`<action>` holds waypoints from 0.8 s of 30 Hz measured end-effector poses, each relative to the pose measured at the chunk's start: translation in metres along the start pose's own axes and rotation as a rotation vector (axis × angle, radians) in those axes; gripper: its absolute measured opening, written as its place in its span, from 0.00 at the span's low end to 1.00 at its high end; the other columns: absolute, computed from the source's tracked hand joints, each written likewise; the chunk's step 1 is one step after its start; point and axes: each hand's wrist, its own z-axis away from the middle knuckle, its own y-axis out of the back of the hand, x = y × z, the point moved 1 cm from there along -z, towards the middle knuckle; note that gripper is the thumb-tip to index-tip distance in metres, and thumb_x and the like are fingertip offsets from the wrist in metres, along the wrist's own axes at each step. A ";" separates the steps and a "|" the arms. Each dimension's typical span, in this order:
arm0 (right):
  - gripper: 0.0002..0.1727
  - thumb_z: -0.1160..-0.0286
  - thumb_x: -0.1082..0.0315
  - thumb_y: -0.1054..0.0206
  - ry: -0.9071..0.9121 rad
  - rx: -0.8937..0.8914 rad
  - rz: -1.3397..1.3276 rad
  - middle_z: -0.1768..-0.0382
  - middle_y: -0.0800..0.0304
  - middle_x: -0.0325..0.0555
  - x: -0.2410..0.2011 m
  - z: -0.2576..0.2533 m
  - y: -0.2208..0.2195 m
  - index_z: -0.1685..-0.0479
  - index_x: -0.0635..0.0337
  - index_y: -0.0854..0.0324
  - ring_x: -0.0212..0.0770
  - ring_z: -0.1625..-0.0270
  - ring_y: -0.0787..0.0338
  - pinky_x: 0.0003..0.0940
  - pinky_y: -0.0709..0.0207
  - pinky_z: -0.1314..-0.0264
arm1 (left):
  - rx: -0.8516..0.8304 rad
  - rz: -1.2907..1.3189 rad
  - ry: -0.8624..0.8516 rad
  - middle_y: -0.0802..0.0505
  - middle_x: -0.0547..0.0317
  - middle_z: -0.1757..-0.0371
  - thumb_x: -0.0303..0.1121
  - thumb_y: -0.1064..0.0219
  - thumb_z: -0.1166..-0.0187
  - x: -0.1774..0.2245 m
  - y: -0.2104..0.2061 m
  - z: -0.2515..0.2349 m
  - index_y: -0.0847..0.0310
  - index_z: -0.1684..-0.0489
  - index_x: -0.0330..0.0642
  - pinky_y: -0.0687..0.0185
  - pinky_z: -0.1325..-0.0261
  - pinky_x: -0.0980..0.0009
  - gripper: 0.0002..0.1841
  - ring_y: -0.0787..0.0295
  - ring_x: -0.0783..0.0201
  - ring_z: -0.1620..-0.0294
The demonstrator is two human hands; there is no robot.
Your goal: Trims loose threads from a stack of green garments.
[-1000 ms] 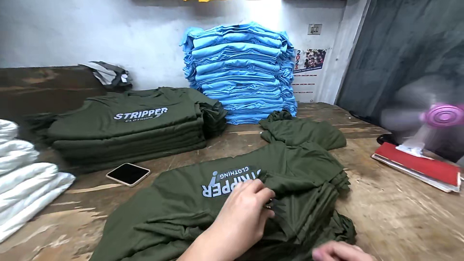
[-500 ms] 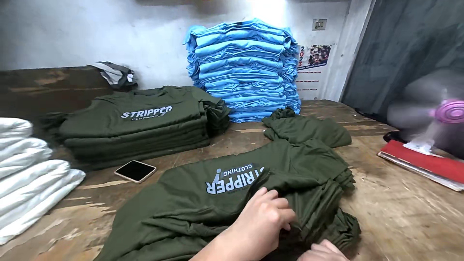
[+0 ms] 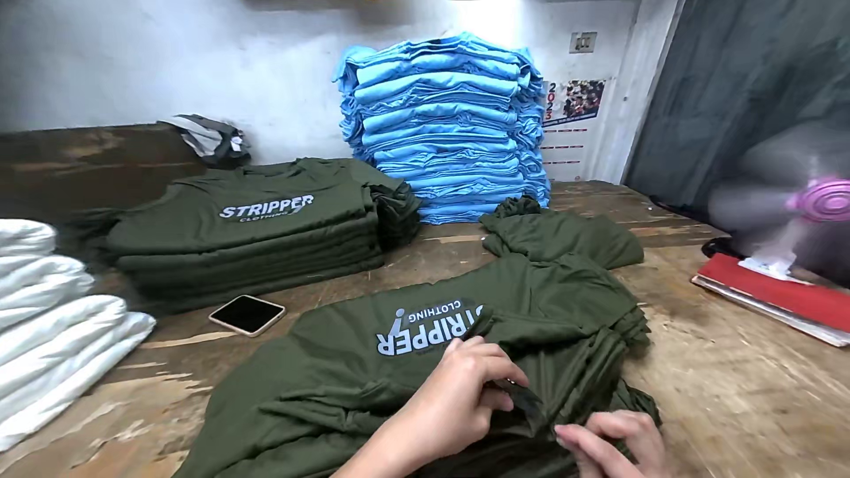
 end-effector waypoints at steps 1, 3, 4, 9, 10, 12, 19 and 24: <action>0.03 0.21 0.59 0.27 0.003 0.001 -0.012 0.60 0.18 0.30 -0.001 0.000 -0.001 0.59 0.39 0.08 0.26 0.45 0.20 0.22 0.30 0.34 | -0.020 -0.008 -0.017 0.05 0.67 0.48 0.32 0.28 0.24 0.003 -0.003 -0.003 0.06 0.48 0.55 0.23 0.37 0.52 0.10 0.12 0.60 0.42; 0.03 0.22 0.58 0.28 0.037 -0.063 -0.031 0.61 0.17 0.30 -0.004 -0.001 -0.002 0.60 0.38 0.08 0.28 0.44 0.20 0.26 0.31 0.32 | -0.042 -0.040 -0.033 0.04 0.64 0.53 0.30 0.30 0.23 0.007 -0.008 -0.008 0.06 0.54 0.52 0.21 0.40 0.52 0.08 0.10 0.59 0.46; 0.04 0.21 0.56 0.28 0.054 -0.143 -0.030 0.61 0.14 0.31 -0.006 -0.002 0.001 0.61 0.37 0.07 0.31 0.44 0.19 0.31 0.32 0.30 | -0.037 -0.054 -0.022 0.04 0.63 0.54 0.29 0.30 0.23 0.008 -0.009 -0.010 0.06 0.54 0.51 0.20 0.40 0.53 0.08 0.10 0.59 0.47; 0.26 0.31 0.35 0.28 -0.083 -0.336 0.184 0.60 0.05 0.44 -0.024 -0.011 0.008 0.75 0.50 0.09 0.45 0.51 0.10 0.49 0.25 0.36 | -0.200 0.025 0.178 0.14 0.50 0.42 0.30 0.24 0.29 0.005 0.002 -0.018 0.18 0.31 0.51 0.22 0.30 0.50 0.24 0.17 0.51 0.37; 0.28 0.35 0.36 0.24 -0.136 -0.256 0.208 0.62 0.07 0.48 -0.028 -0.013 0.003 0.73 0.55 0.11 0.47 0.54 0.10 0.48 0.21 0.43 | -0.225 0.047 0.202 0.13 0.49 0.44 0.29 0.22 0.32 0.003 0.002 -0.021 0.14 0.36 0.49 0.19 0.33 0.52 0.23 0.15 0.52 0.40; 0.33 0.41 0.35 0.21 -0.221 -0.157 0.264 0.61 0.10 0.53 -0.036 -0.019 -0.014 0.66 0.61 0.14 0.49 0.58 0.11 0.48 0.18 0.54 | -0.224 0.106 0.169 0.09 0.48 0.51 0.24 0.25 0.31 -0.003 0.001 -0.025 0.08 0.51 0.40 0.17 0.39 0.57 0.11 0.12 0.55 0.46; 0.32 0.45 0.78 0.24 -0.356 -0.158 -0.025 0.50 0.06 0.51 -0.036 -0.022 -0.038 0.33 0.75 0.20 0.39 0.51 0.05 0.38 0.11 0.42 | -0.179 0.221 0.247 0.07 0.53 0.52 0.29 0.34 0.17 0.000 0.011 -0.039 0.13 0.46 0.39 0.17 0.43 0.62 0.09 0.11 0.63 0.51; 0.49 0.54 0.91 0.21 -0.564 -0.034 -0.612 0.51 0.10 0.47 -0.027 -0.024 -0.024 0.21 0.80 0.41 0.36 0.58 0.05 0.34 0.05 0.54 | -0.052 0.194 0.559 0.07 0.57 0.62 0.44 0.27 0.21 0.006 0.014 -0.021 0.09 0.58 0.42 0.17 0.49 0.57 0.13 0.11 0.62 0.59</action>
